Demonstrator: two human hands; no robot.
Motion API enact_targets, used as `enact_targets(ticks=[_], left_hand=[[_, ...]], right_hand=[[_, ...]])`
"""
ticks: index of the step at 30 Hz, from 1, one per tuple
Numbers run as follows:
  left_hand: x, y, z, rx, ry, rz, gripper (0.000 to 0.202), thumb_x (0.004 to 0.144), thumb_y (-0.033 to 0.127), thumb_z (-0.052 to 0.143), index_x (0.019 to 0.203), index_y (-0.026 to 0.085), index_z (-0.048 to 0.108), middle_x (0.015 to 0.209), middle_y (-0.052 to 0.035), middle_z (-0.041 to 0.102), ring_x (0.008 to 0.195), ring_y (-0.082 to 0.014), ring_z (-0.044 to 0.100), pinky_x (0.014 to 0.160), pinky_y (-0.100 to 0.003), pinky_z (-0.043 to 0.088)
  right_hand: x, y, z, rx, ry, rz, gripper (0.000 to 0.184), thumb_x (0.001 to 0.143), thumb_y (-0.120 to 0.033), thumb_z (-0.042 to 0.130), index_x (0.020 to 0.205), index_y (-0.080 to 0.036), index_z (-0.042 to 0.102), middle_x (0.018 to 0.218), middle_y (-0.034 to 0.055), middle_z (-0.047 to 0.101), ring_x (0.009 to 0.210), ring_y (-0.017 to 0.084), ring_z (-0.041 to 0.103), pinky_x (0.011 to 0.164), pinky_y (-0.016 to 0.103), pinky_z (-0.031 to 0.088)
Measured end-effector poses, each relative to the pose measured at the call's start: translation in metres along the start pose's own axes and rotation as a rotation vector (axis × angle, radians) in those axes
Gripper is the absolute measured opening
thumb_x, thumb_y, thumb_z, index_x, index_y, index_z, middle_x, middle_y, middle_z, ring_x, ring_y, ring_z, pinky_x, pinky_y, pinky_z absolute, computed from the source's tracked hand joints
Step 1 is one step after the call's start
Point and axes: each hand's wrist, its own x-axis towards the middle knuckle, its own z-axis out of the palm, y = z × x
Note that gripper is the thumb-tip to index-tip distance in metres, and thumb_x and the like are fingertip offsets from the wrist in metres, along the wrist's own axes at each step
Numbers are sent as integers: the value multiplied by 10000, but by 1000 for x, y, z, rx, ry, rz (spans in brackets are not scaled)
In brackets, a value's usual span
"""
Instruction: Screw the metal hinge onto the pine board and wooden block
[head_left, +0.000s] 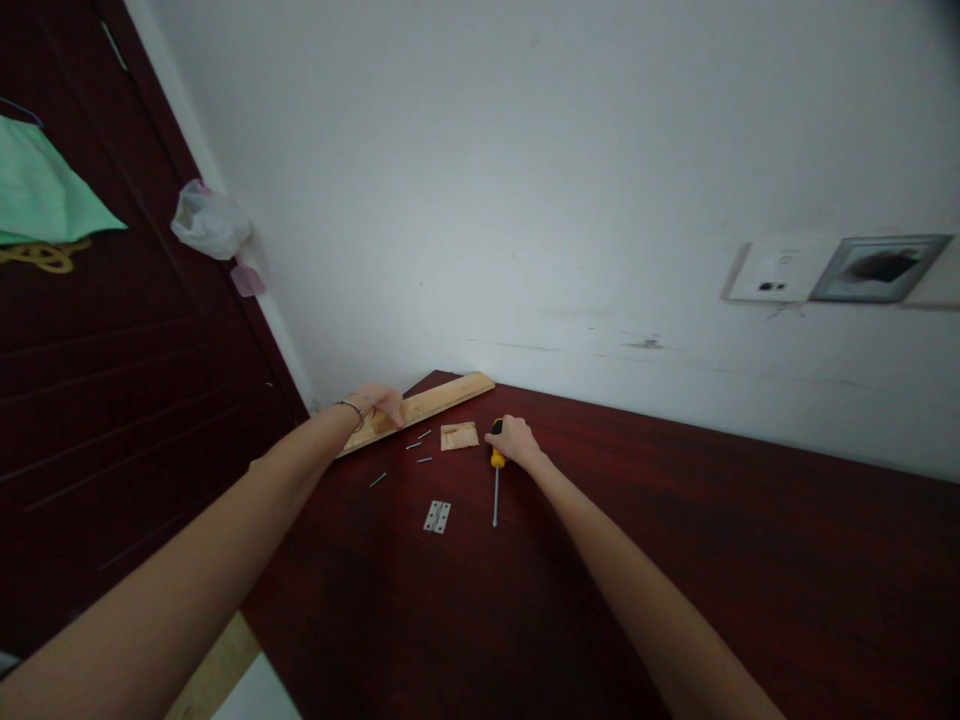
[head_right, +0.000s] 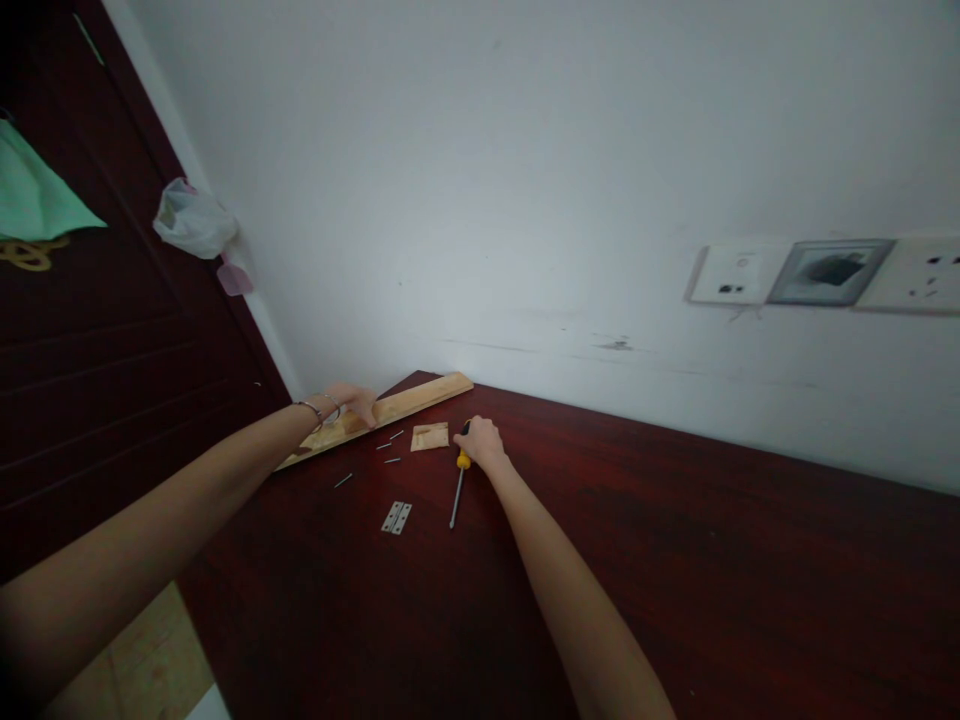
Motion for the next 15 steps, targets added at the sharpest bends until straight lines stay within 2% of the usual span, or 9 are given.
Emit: enact_targets(ticks=[5, 10, 15], left_hand=[[6, -2, 5, -12, -61, -18, 529, 454, 423, 768, 877, 109, 716, 864, -141, 700, 770, -304, 634, 660, -385, 530], [8, -2, 9, -10, -75, -19, 536, 433, 419, 762, 878, 123, 724, 898, -146, 704, 817, -323, 634, 689, -389, 529], [6, 0, 7, -3, -93, -52, 586, 406, 446, 766, 906, 142, 728, 880, -148, 705, 806, -326, 634, 685, -391, 523]], right_hand=[[0, -1, 2, -5, 4, 1, 453, 763, -374, 612, 1104, -77, 598, 1148, 214, 642, 1039, 299, 640, 819, 324, 495], [-1, -3, 5, -3, 19, -10, 483, 782, -370, 588, 1149, -60, 537, 1168, 231, 622, 1063, 312, 625, 845, 346, 487], [-5, -5, 4, 3, 20, -6, 511, 821, -434, 540, 1170, -64, 487, 1167, 250, 610, 1068, 331, 618, 852, 378, 481]])
